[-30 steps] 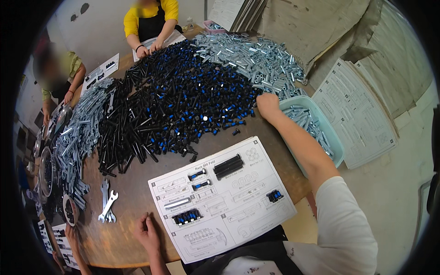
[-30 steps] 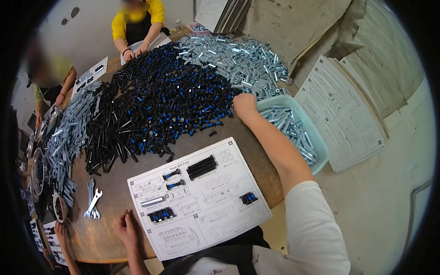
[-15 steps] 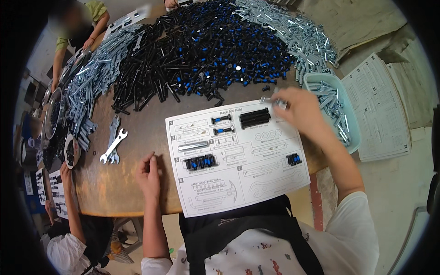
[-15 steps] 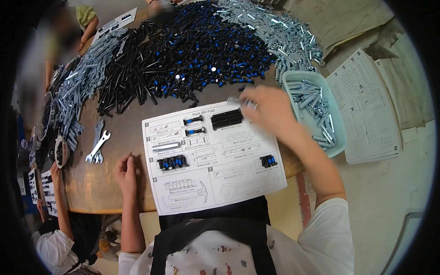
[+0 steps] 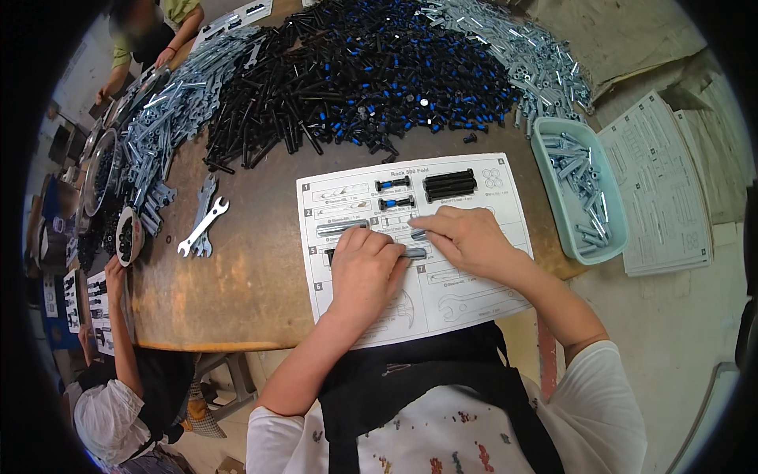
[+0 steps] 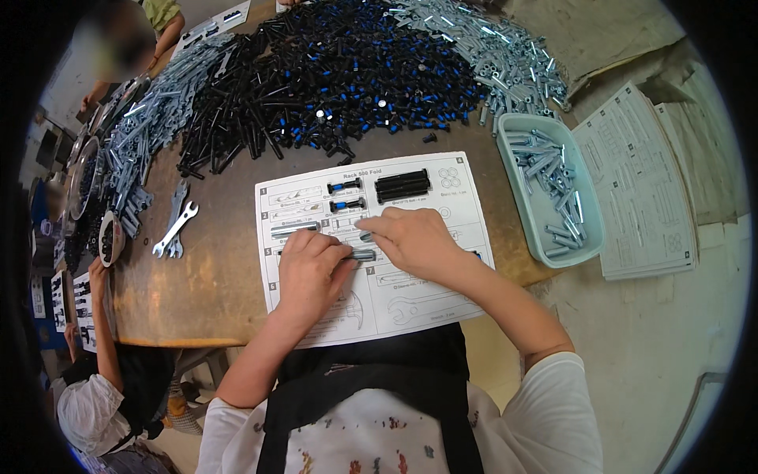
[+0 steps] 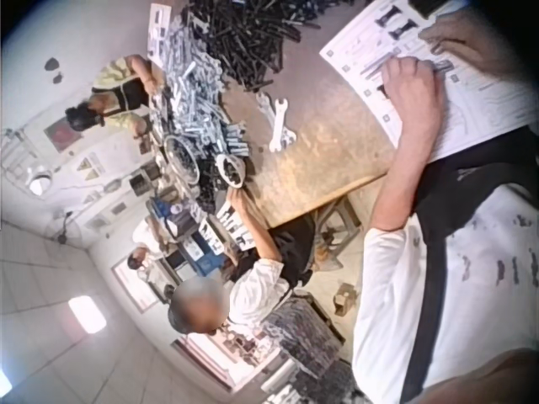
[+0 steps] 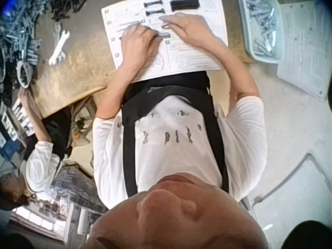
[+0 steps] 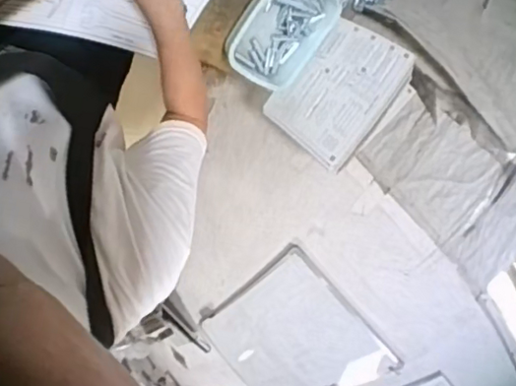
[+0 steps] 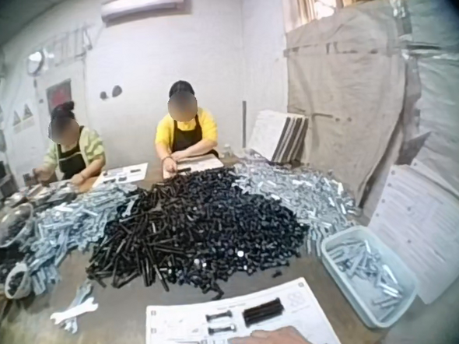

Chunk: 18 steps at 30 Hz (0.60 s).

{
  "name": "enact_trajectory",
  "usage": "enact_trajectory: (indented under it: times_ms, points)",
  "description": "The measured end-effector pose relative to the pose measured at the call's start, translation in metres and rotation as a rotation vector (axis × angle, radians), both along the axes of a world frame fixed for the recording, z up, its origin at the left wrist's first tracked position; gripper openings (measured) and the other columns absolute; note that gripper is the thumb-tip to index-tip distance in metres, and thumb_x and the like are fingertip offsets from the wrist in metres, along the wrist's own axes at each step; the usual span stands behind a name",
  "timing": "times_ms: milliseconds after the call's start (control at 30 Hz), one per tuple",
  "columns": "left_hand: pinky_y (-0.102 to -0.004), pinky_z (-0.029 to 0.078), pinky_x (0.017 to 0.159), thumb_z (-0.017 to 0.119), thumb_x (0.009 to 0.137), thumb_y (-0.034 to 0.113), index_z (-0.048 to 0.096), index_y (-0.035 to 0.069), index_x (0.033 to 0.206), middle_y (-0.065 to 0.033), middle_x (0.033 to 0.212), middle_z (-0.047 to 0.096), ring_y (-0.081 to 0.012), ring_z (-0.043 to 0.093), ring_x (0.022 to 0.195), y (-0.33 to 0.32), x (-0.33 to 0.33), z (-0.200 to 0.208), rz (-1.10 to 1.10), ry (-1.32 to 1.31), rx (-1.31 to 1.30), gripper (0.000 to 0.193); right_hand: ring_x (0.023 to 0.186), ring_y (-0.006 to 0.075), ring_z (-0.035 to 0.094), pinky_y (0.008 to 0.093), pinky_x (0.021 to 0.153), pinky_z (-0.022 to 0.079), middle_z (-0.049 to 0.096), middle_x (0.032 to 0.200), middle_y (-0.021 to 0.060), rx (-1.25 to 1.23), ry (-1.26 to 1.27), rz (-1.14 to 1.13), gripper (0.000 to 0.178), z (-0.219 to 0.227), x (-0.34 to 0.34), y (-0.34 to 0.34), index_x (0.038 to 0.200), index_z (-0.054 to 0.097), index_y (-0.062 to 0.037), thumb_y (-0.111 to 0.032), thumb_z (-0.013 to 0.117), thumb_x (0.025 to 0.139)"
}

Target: The person assembles small hardware components on a printed instruction sheet, picking black and blue plastic pieces and metal fasteners from piles on the table. They place the parts into designated slots on the sheet and use a wrench to tighten some of the assemblies.

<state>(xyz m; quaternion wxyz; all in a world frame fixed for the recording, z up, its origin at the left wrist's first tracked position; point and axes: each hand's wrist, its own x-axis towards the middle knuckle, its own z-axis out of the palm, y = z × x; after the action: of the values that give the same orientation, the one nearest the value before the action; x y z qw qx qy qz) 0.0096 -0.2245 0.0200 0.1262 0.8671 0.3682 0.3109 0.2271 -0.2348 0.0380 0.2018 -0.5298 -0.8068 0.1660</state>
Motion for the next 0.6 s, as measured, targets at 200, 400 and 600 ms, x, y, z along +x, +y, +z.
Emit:
enact_trajectory:
  times_ms: [200,400,600]
  points:
    - [-0.04,0.044,0.083,0.079,0.071,0.014,0.07,0.007,0.08,-0.0058,0.08,0.062,-0.0264,0.057,0.084,0.001,0.001,-0.003,0.023,-0.031,0.017,0.014,0.077,0.0265,0.067,0.037,0.066,0.051,0.068,0.089,0.0058,0.039,0.049,-0.001,0.019,-0.013,0.004,0.005,0.104,0.072,-0.011,-0.016,0.068,0.086]
    - [-0.0407,0.043,0.079,0.078,0.073,0.016,0.07,0.008,0.082,-0.0067,0.08,0.062,-0.0288,0.057,0.084,0.003,0.011,-0.007,0.018,0.012,0.008,0.015,0.077,0.0283,0.066,0.041,0.066,0.052,0.066,0.088,0.0051,0.061,0.106,0.013,0.011,-0.029,0.005,0.006,0.092,0.073,-0.0132,-0.02,0.067,0.086]
    - [-0.0409,0.045,0.075,0.079,0.076,0.014,0.067,0.004,0.094,-0.0115,0.085,0.062,-0.0326,0.057,0.081,0.006,-0.031,0.005,0.091,-0.166,-0.066,0.024,0.083,0.0296,0.067,0.0416,0.072,0.054,0.069,0.097,0.0095,0.239,-0.12,-0.097,0.022,-0.005,0.049,0.036,0.109,0.071,-0.0136,-0.024,0.06,0.092]
